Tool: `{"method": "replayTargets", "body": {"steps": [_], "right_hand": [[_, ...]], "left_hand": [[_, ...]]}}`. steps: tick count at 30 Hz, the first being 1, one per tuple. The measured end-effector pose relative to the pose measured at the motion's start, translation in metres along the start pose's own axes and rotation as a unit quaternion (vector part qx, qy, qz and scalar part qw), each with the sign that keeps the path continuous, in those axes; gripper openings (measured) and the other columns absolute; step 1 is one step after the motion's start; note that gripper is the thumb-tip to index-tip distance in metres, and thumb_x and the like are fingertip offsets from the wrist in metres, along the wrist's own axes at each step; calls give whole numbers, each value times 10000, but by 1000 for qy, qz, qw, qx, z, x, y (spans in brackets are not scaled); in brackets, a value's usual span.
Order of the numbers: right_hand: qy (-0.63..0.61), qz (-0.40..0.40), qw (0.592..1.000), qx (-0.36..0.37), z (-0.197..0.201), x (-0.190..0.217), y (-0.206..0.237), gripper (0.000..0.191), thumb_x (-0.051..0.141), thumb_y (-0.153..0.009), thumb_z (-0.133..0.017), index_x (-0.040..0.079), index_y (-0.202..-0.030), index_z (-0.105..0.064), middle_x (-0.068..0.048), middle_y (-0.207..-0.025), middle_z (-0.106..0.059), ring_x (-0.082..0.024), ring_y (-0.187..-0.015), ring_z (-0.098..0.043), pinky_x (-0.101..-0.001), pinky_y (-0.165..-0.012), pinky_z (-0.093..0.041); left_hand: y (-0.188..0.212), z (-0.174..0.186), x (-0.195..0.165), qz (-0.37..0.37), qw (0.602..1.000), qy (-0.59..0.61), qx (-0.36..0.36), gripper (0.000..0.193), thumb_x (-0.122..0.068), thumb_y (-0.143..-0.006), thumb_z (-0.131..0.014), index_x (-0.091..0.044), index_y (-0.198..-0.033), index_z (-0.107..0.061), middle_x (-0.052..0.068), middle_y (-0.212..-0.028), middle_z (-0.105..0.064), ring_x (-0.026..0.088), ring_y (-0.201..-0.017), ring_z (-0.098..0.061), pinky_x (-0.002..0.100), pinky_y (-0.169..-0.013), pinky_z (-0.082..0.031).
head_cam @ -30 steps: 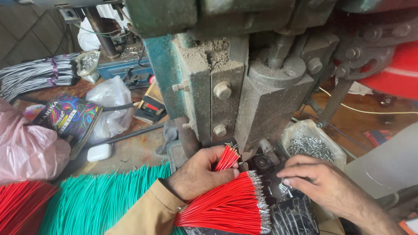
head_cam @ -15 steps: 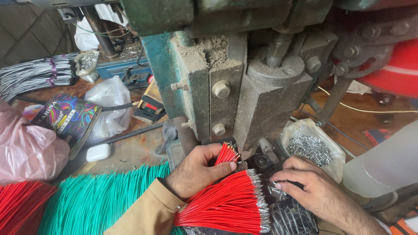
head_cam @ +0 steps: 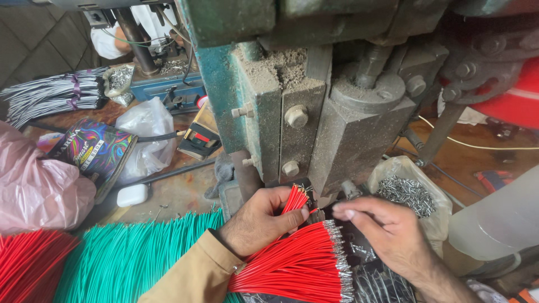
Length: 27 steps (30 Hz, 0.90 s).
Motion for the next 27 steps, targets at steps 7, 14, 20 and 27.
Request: {"method": "replayTargets", "body": {"steps": [7, 14, 20, 27], "right_hand": [[-20, -12, 999, 26, -22, -10, -16, 116, 36, -931, -687, -26, -987, -766, -66, -861, -765, -88, -814, -688, -242, -729, -577], [2, -52, 998, 28, -22, -20, -21, 125, 81, -883, -730, -4, -940, -802, -34, -792, -800, -64, -756, -697, -241, -688, -581], [57, -108, 992, 24, -16, -29, -22, 121, 81, -875, -762, -9, -923, -826, -64, -761, -793, -86, -715, -669, -269, -654, -557], [-47, -118, 991, 32, -20, -17, -7, 189, 52, -874, -711, 10, -1035, -799, -76, -883, -827, -124, -779, -730, -304, -695, -594]], "left_hand": [[1, 1, -4, -3, 1000, -18, -9, 165, -161, -985, -667, -8, -1037, -696, -49, -775, -615, 36, -696, -547, 232, -638, -485], [3, 1, -6, 5, 999, -38, -6, 165, -154, -977, -652, -18, -1057, -700, -46, -808, -646, 28, -741, -553, 239, -680, -509], [3, 1, -5, 15, 999, -46, -8, 157, -148, -977, -650, -7, -1032, -691, -38, -812, -649, 33, -753, -561, 247, -688, -517], [3, -3, -10, -20, 1000, 9, 14, 125, -133, -990, -659, -15, -1030, -677, -51, -853, -634, 32, -796, -543, 246, -716, -499]]}}
Point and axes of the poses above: each hand's wrist, its own y-axis away from the middle knuckle, its own z-axis out of the back of the hand, x = y × z, the point moved 9 cm from there along -y, towards the middle knuckle
